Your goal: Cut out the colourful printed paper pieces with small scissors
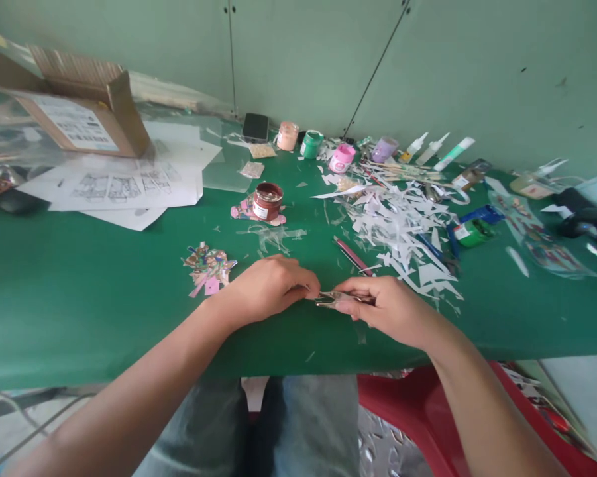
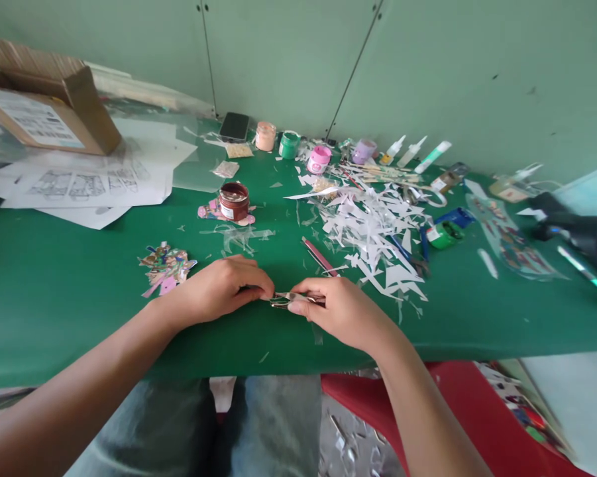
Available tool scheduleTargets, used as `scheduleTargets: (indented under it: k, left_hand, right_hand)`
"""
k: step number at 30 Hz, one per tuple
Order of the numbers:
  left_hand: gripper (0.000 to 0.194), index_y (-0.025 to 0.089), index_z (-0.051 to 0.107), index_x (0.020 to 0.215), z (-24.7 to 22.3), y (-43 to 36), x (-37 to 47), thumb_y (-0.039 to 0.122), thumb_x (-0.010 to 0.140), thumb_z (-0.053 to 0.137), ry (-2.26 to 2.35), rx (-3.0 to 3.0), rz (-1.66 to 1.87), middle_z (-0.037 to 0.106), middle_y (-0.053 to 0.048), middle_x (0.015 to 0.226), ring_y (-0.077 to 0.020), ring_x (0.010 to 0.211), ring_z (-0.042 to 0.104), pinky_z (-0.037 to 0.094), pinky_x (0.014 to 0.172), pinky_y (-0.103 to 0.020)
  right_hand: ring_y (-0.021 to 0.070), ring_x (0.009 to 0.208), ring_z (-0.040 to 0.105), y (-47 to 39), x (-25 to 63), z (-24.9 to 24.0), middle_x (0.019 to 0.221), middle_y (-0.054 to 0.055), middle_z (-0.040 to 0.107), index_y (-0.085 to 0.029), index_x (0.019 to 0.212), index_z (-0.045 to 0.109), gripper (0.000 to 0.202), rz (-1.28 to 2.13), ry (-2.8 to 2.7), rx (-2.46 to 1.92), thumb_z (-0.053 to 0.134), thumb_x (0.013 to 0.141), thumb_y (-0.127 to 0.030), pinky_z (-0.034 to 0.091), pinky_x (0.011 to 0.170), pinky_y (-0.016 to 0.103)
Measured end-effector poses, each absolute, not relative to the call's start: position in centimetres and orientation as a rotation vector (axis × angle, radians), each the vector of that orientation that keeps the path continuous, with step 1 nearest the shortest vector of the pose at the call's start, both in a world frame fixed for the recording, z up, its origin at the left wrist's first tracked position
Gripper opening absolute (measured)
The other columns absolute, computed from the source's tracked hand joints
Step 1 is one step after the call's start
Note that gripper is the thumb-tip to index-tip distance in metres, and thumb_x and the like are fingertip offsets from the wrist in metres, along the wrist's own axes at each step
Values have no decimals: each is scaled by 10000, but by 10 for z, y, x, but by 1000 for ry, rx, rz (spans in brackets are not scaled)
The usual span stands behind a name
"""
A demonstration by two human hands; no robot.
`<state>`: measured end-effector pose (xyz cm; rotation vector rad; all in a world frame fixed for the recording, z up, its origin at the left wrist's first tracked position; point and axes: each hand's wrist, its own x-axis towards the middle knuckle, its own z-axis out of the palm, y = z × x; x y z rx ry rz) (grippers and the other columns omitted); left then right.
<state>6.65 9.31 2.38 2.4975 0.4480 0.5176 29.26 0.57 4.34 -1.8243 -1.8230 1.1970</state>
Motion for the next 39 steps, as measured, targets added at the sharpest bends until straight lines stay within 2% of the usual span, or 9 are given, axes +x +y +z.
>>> scheduleTargets:
  k: [4,11,17,22,25,28,30,34,39]
  left_hand:
    - [232,236,724,978,23,91,67,140,927,519,496,2598,587,771,9,941,-162,841,664,485,827,-315]
    - [250,230,719,928,24,91,68,118,928,495,481,2602,652,773,12,921,-154,824,680,513,791,-300]
    - [203,221,663,965,24,87,66,159,952,470,773,2565,864,725,-16,1030,-154,914,687,529,780,-263]
    - [218,205,593,911,25,85,70,39,834,475,846,2656,840,638,-59,1066,-205,1002,614,508,810,-315]
    - [88,196,537,922,28,83,71,142,854,546,892,2578,861,604,-60,992,-214,933,582,499,774,-336]
    - [92,190,509,934,31,81,71,257,892,557,846,2489,870,591,-56,951,-206,891,560,489,780,-346]
    - [35,187,512,929,33,81,71,210,910,496,801,2435,883,592,-59,941,-195,891,557,484,789,-335]
    - [149,187,555,923,32,81,75,99,875,446,881,2216,943,632,-41,929,-141,785,577,477,707,-270]
    - [10,202,568,844,27,83,78,202,834,570,1138,1946,828,642,25,744,-91,525,491,384,518,-232]
  right_hand:
    - [139,653,626,3,287,46,742,23,687,-215,1000,726,261,1144,-1794,-1833,598,878,-408,438,506,223]
    - [150,629,651,5,288,51,711,21,694,-211,968,731,245,1104,-1757,-1787,595,875,-391,451,475,225]
    - [208,679,695,3,288,49,801,47,745,-233,1023,686,246,521,-1801,-1959,587,870,-398,486,556,279]
    - [211,757,708,-7,280,38,860,51,741,-229,1100,629,259,437,-1717,-1896,555,870,-322,516,641,293]
    - [196,761,698,-12,276,29,891,67,729,-214,1111,594,273,567,-1566,-1779,560,889,-369,529,642,281]
    - [175,678,669,-13,273,23,809,45,695,-206,1094,577,291,602,-1467,-1727,577,878,-401,522,604,271]
    - [172,667,663,-14,270,21,783,34,681,-207,1079,579,278,572,-1469,-1730,582,871,-391,519,608,271]
    - [185,735,694,-15,262,20,825,41,704,-223,1055,599,226,558,-1531,-1751,581,870,-352,529,650,271]
    - [177,668,664,-16,253,21,785,25,696,-235,1023,626,188,326,-1650,-1872,575,867,-326,485,616,270]
